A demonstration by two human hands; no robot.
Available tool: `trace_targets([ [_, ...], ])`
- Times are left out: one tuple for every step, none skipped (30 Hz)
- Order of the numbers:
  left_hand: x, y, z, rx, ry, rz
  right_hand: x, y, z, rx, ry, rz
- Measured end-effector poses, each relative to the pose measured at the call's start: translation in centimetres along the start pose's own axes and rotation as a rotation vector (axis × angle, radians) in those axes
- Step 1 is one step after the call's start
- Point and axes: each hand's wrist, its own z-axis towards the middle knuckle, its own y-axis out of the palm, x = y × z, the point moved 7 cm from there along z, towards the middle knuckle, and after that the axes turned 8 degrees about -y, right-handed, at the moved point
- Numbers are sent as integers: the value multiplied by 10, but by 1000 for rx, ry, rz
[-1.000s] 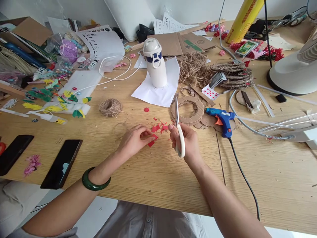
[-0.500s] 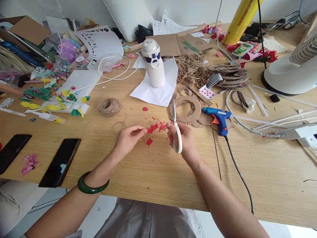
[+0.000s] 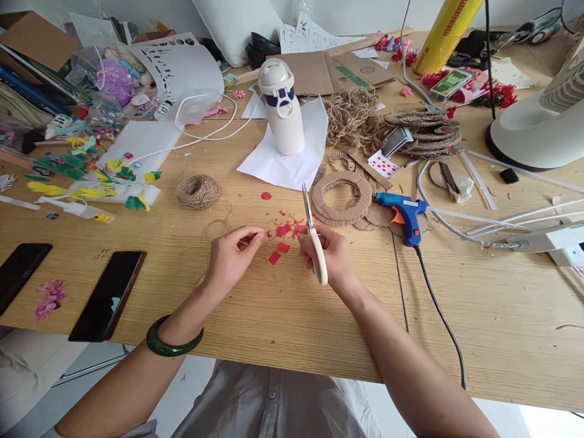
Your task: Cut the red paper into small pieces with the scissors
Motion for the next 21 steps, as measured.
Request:
trace_targets([
  [3,-1,-1,-6,38,-12,0,-1,0,5,-3,0],
  [5,0,-4,-26,71,-19,-1,-1,0,11,-7,1],
  [6,1,-6,-57,88,-14,-2,-2,0,15,-11,4],
  [6,3,-9,-100,90,4,-2,-2,0,18,-15,8],
  [6,7,-11,-152,79,35,-3,-3,0,21,-18,13],
  [4,11,-14,-202,58,72,-3,-3,0,26,-19,17],
  [1,14,-16,-243,34,112,-4,-3,-1,32,-20,19],
  [-1,18,-17,-273,13,147,-4,-3,-1,37,-20,20],
  [-3,20,-18,-286,-3,173,-4,-3,-1,42,-19,21],
  [-3,21,-18,-288,-11,189,-4,-3,-1,45,-18,23],
  [-4,23,-18,-285,-14,196,-3,-3,-1,47,-16,25],
  [-3,24,-17,-284,-14,199,-3,-3,-1,45,-14,26],
  [-3,25,-16,-283,-15,199,-2,-3,-1,42,-12,28],
  [-3,25,-15,-279,-17,200,-2,-3,-1,37,-13,28],
  [-2,25,-15,-271,-21,202,-2,-2,-1,32,-15,26],
  [-2,25,-14,-263,-23,203,-3,-2,-1,28,-19,25],
  [-2,25,-14,-254,-21,203,-3,-2,-1,26,-22,23],
  [-1,25,-14,-248,-17,200,-4,-2,-2,26,-24,22],
  [-1,25,-13,-242,-14,190,-4,-2,-2,24,-23,20],
  [-1,24,-13,-238,-18,170,-4,-1,-2,20,-20,14],
  [-2,23,-13,-235,-30,134,-4,-1,-3,15,-17,7],
])
